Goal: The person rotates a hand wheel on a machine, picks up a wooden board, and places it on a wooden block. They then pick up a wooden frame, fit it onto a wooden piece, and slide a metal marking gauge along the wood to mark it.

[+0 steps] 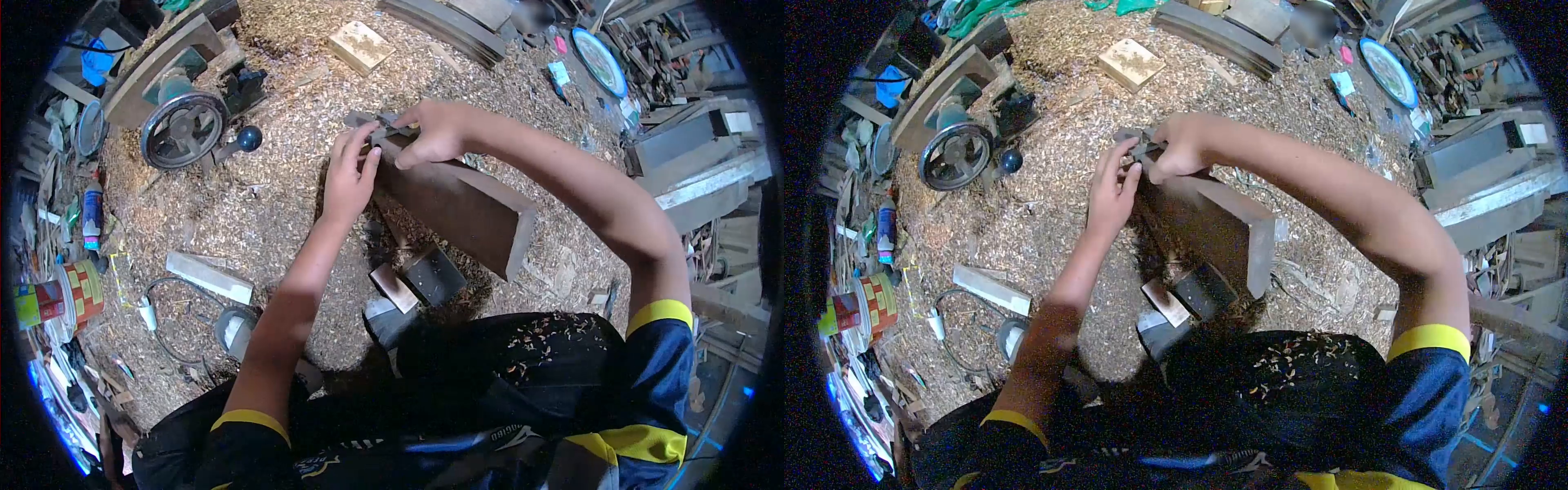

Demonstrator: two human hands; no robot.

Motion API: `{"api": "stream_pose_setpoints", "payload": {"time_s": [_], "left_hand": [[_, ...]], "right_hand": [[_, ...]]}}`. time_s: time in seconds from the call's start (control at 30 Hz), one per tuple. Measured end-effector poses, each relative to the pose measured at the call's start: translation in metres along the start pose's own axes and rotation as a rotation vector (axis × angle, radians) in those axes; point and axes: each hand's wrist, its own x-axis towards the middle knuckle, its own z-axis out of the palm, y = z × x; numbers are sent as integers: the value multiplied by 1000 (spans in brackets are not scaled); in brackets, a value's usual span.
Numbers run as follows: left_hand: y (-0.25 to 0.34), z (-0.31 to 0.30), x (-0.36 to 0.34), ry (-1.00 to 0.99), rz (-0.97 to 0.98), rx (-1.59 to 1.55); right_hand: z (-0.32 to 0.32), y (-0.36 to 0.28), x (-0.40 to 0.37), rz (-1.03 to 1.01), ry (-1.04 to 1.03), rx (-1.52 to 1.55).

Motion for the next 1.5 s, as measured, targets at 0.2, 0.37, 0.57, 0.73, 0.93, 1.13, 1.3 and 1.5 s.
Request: {"api": "stream_pose_setpoints", "payload": {"time_s": [0.2,0.37,0.57,0.73,0.93,1.13,1.3,1.5], "left_hand": [[21,4,1,-27,-338,-166],[25,5,-38,4,21,113],[52,10,-58,26,-8,86],[47,5,-61,-78,-57,177],[28,3,-64,-136,-153,13],[-12,5,-61,-196,-202,-200],[-16,-5,-58,-215,-219,-290],[9,-2,-50,-104,-2,-113]], "right_hand": [[-16,10,25,-32,-97,9],[-28,32,58,-103,-167,179],[-25,16,41,-70,-123,68],[-9,23,31,-186,-78,144],[9,45,31,-413,70,140],[20,74,47,-673,143,327],[35,73,39,-779,254,60],[71,56,18,-624,724,-317]]}}
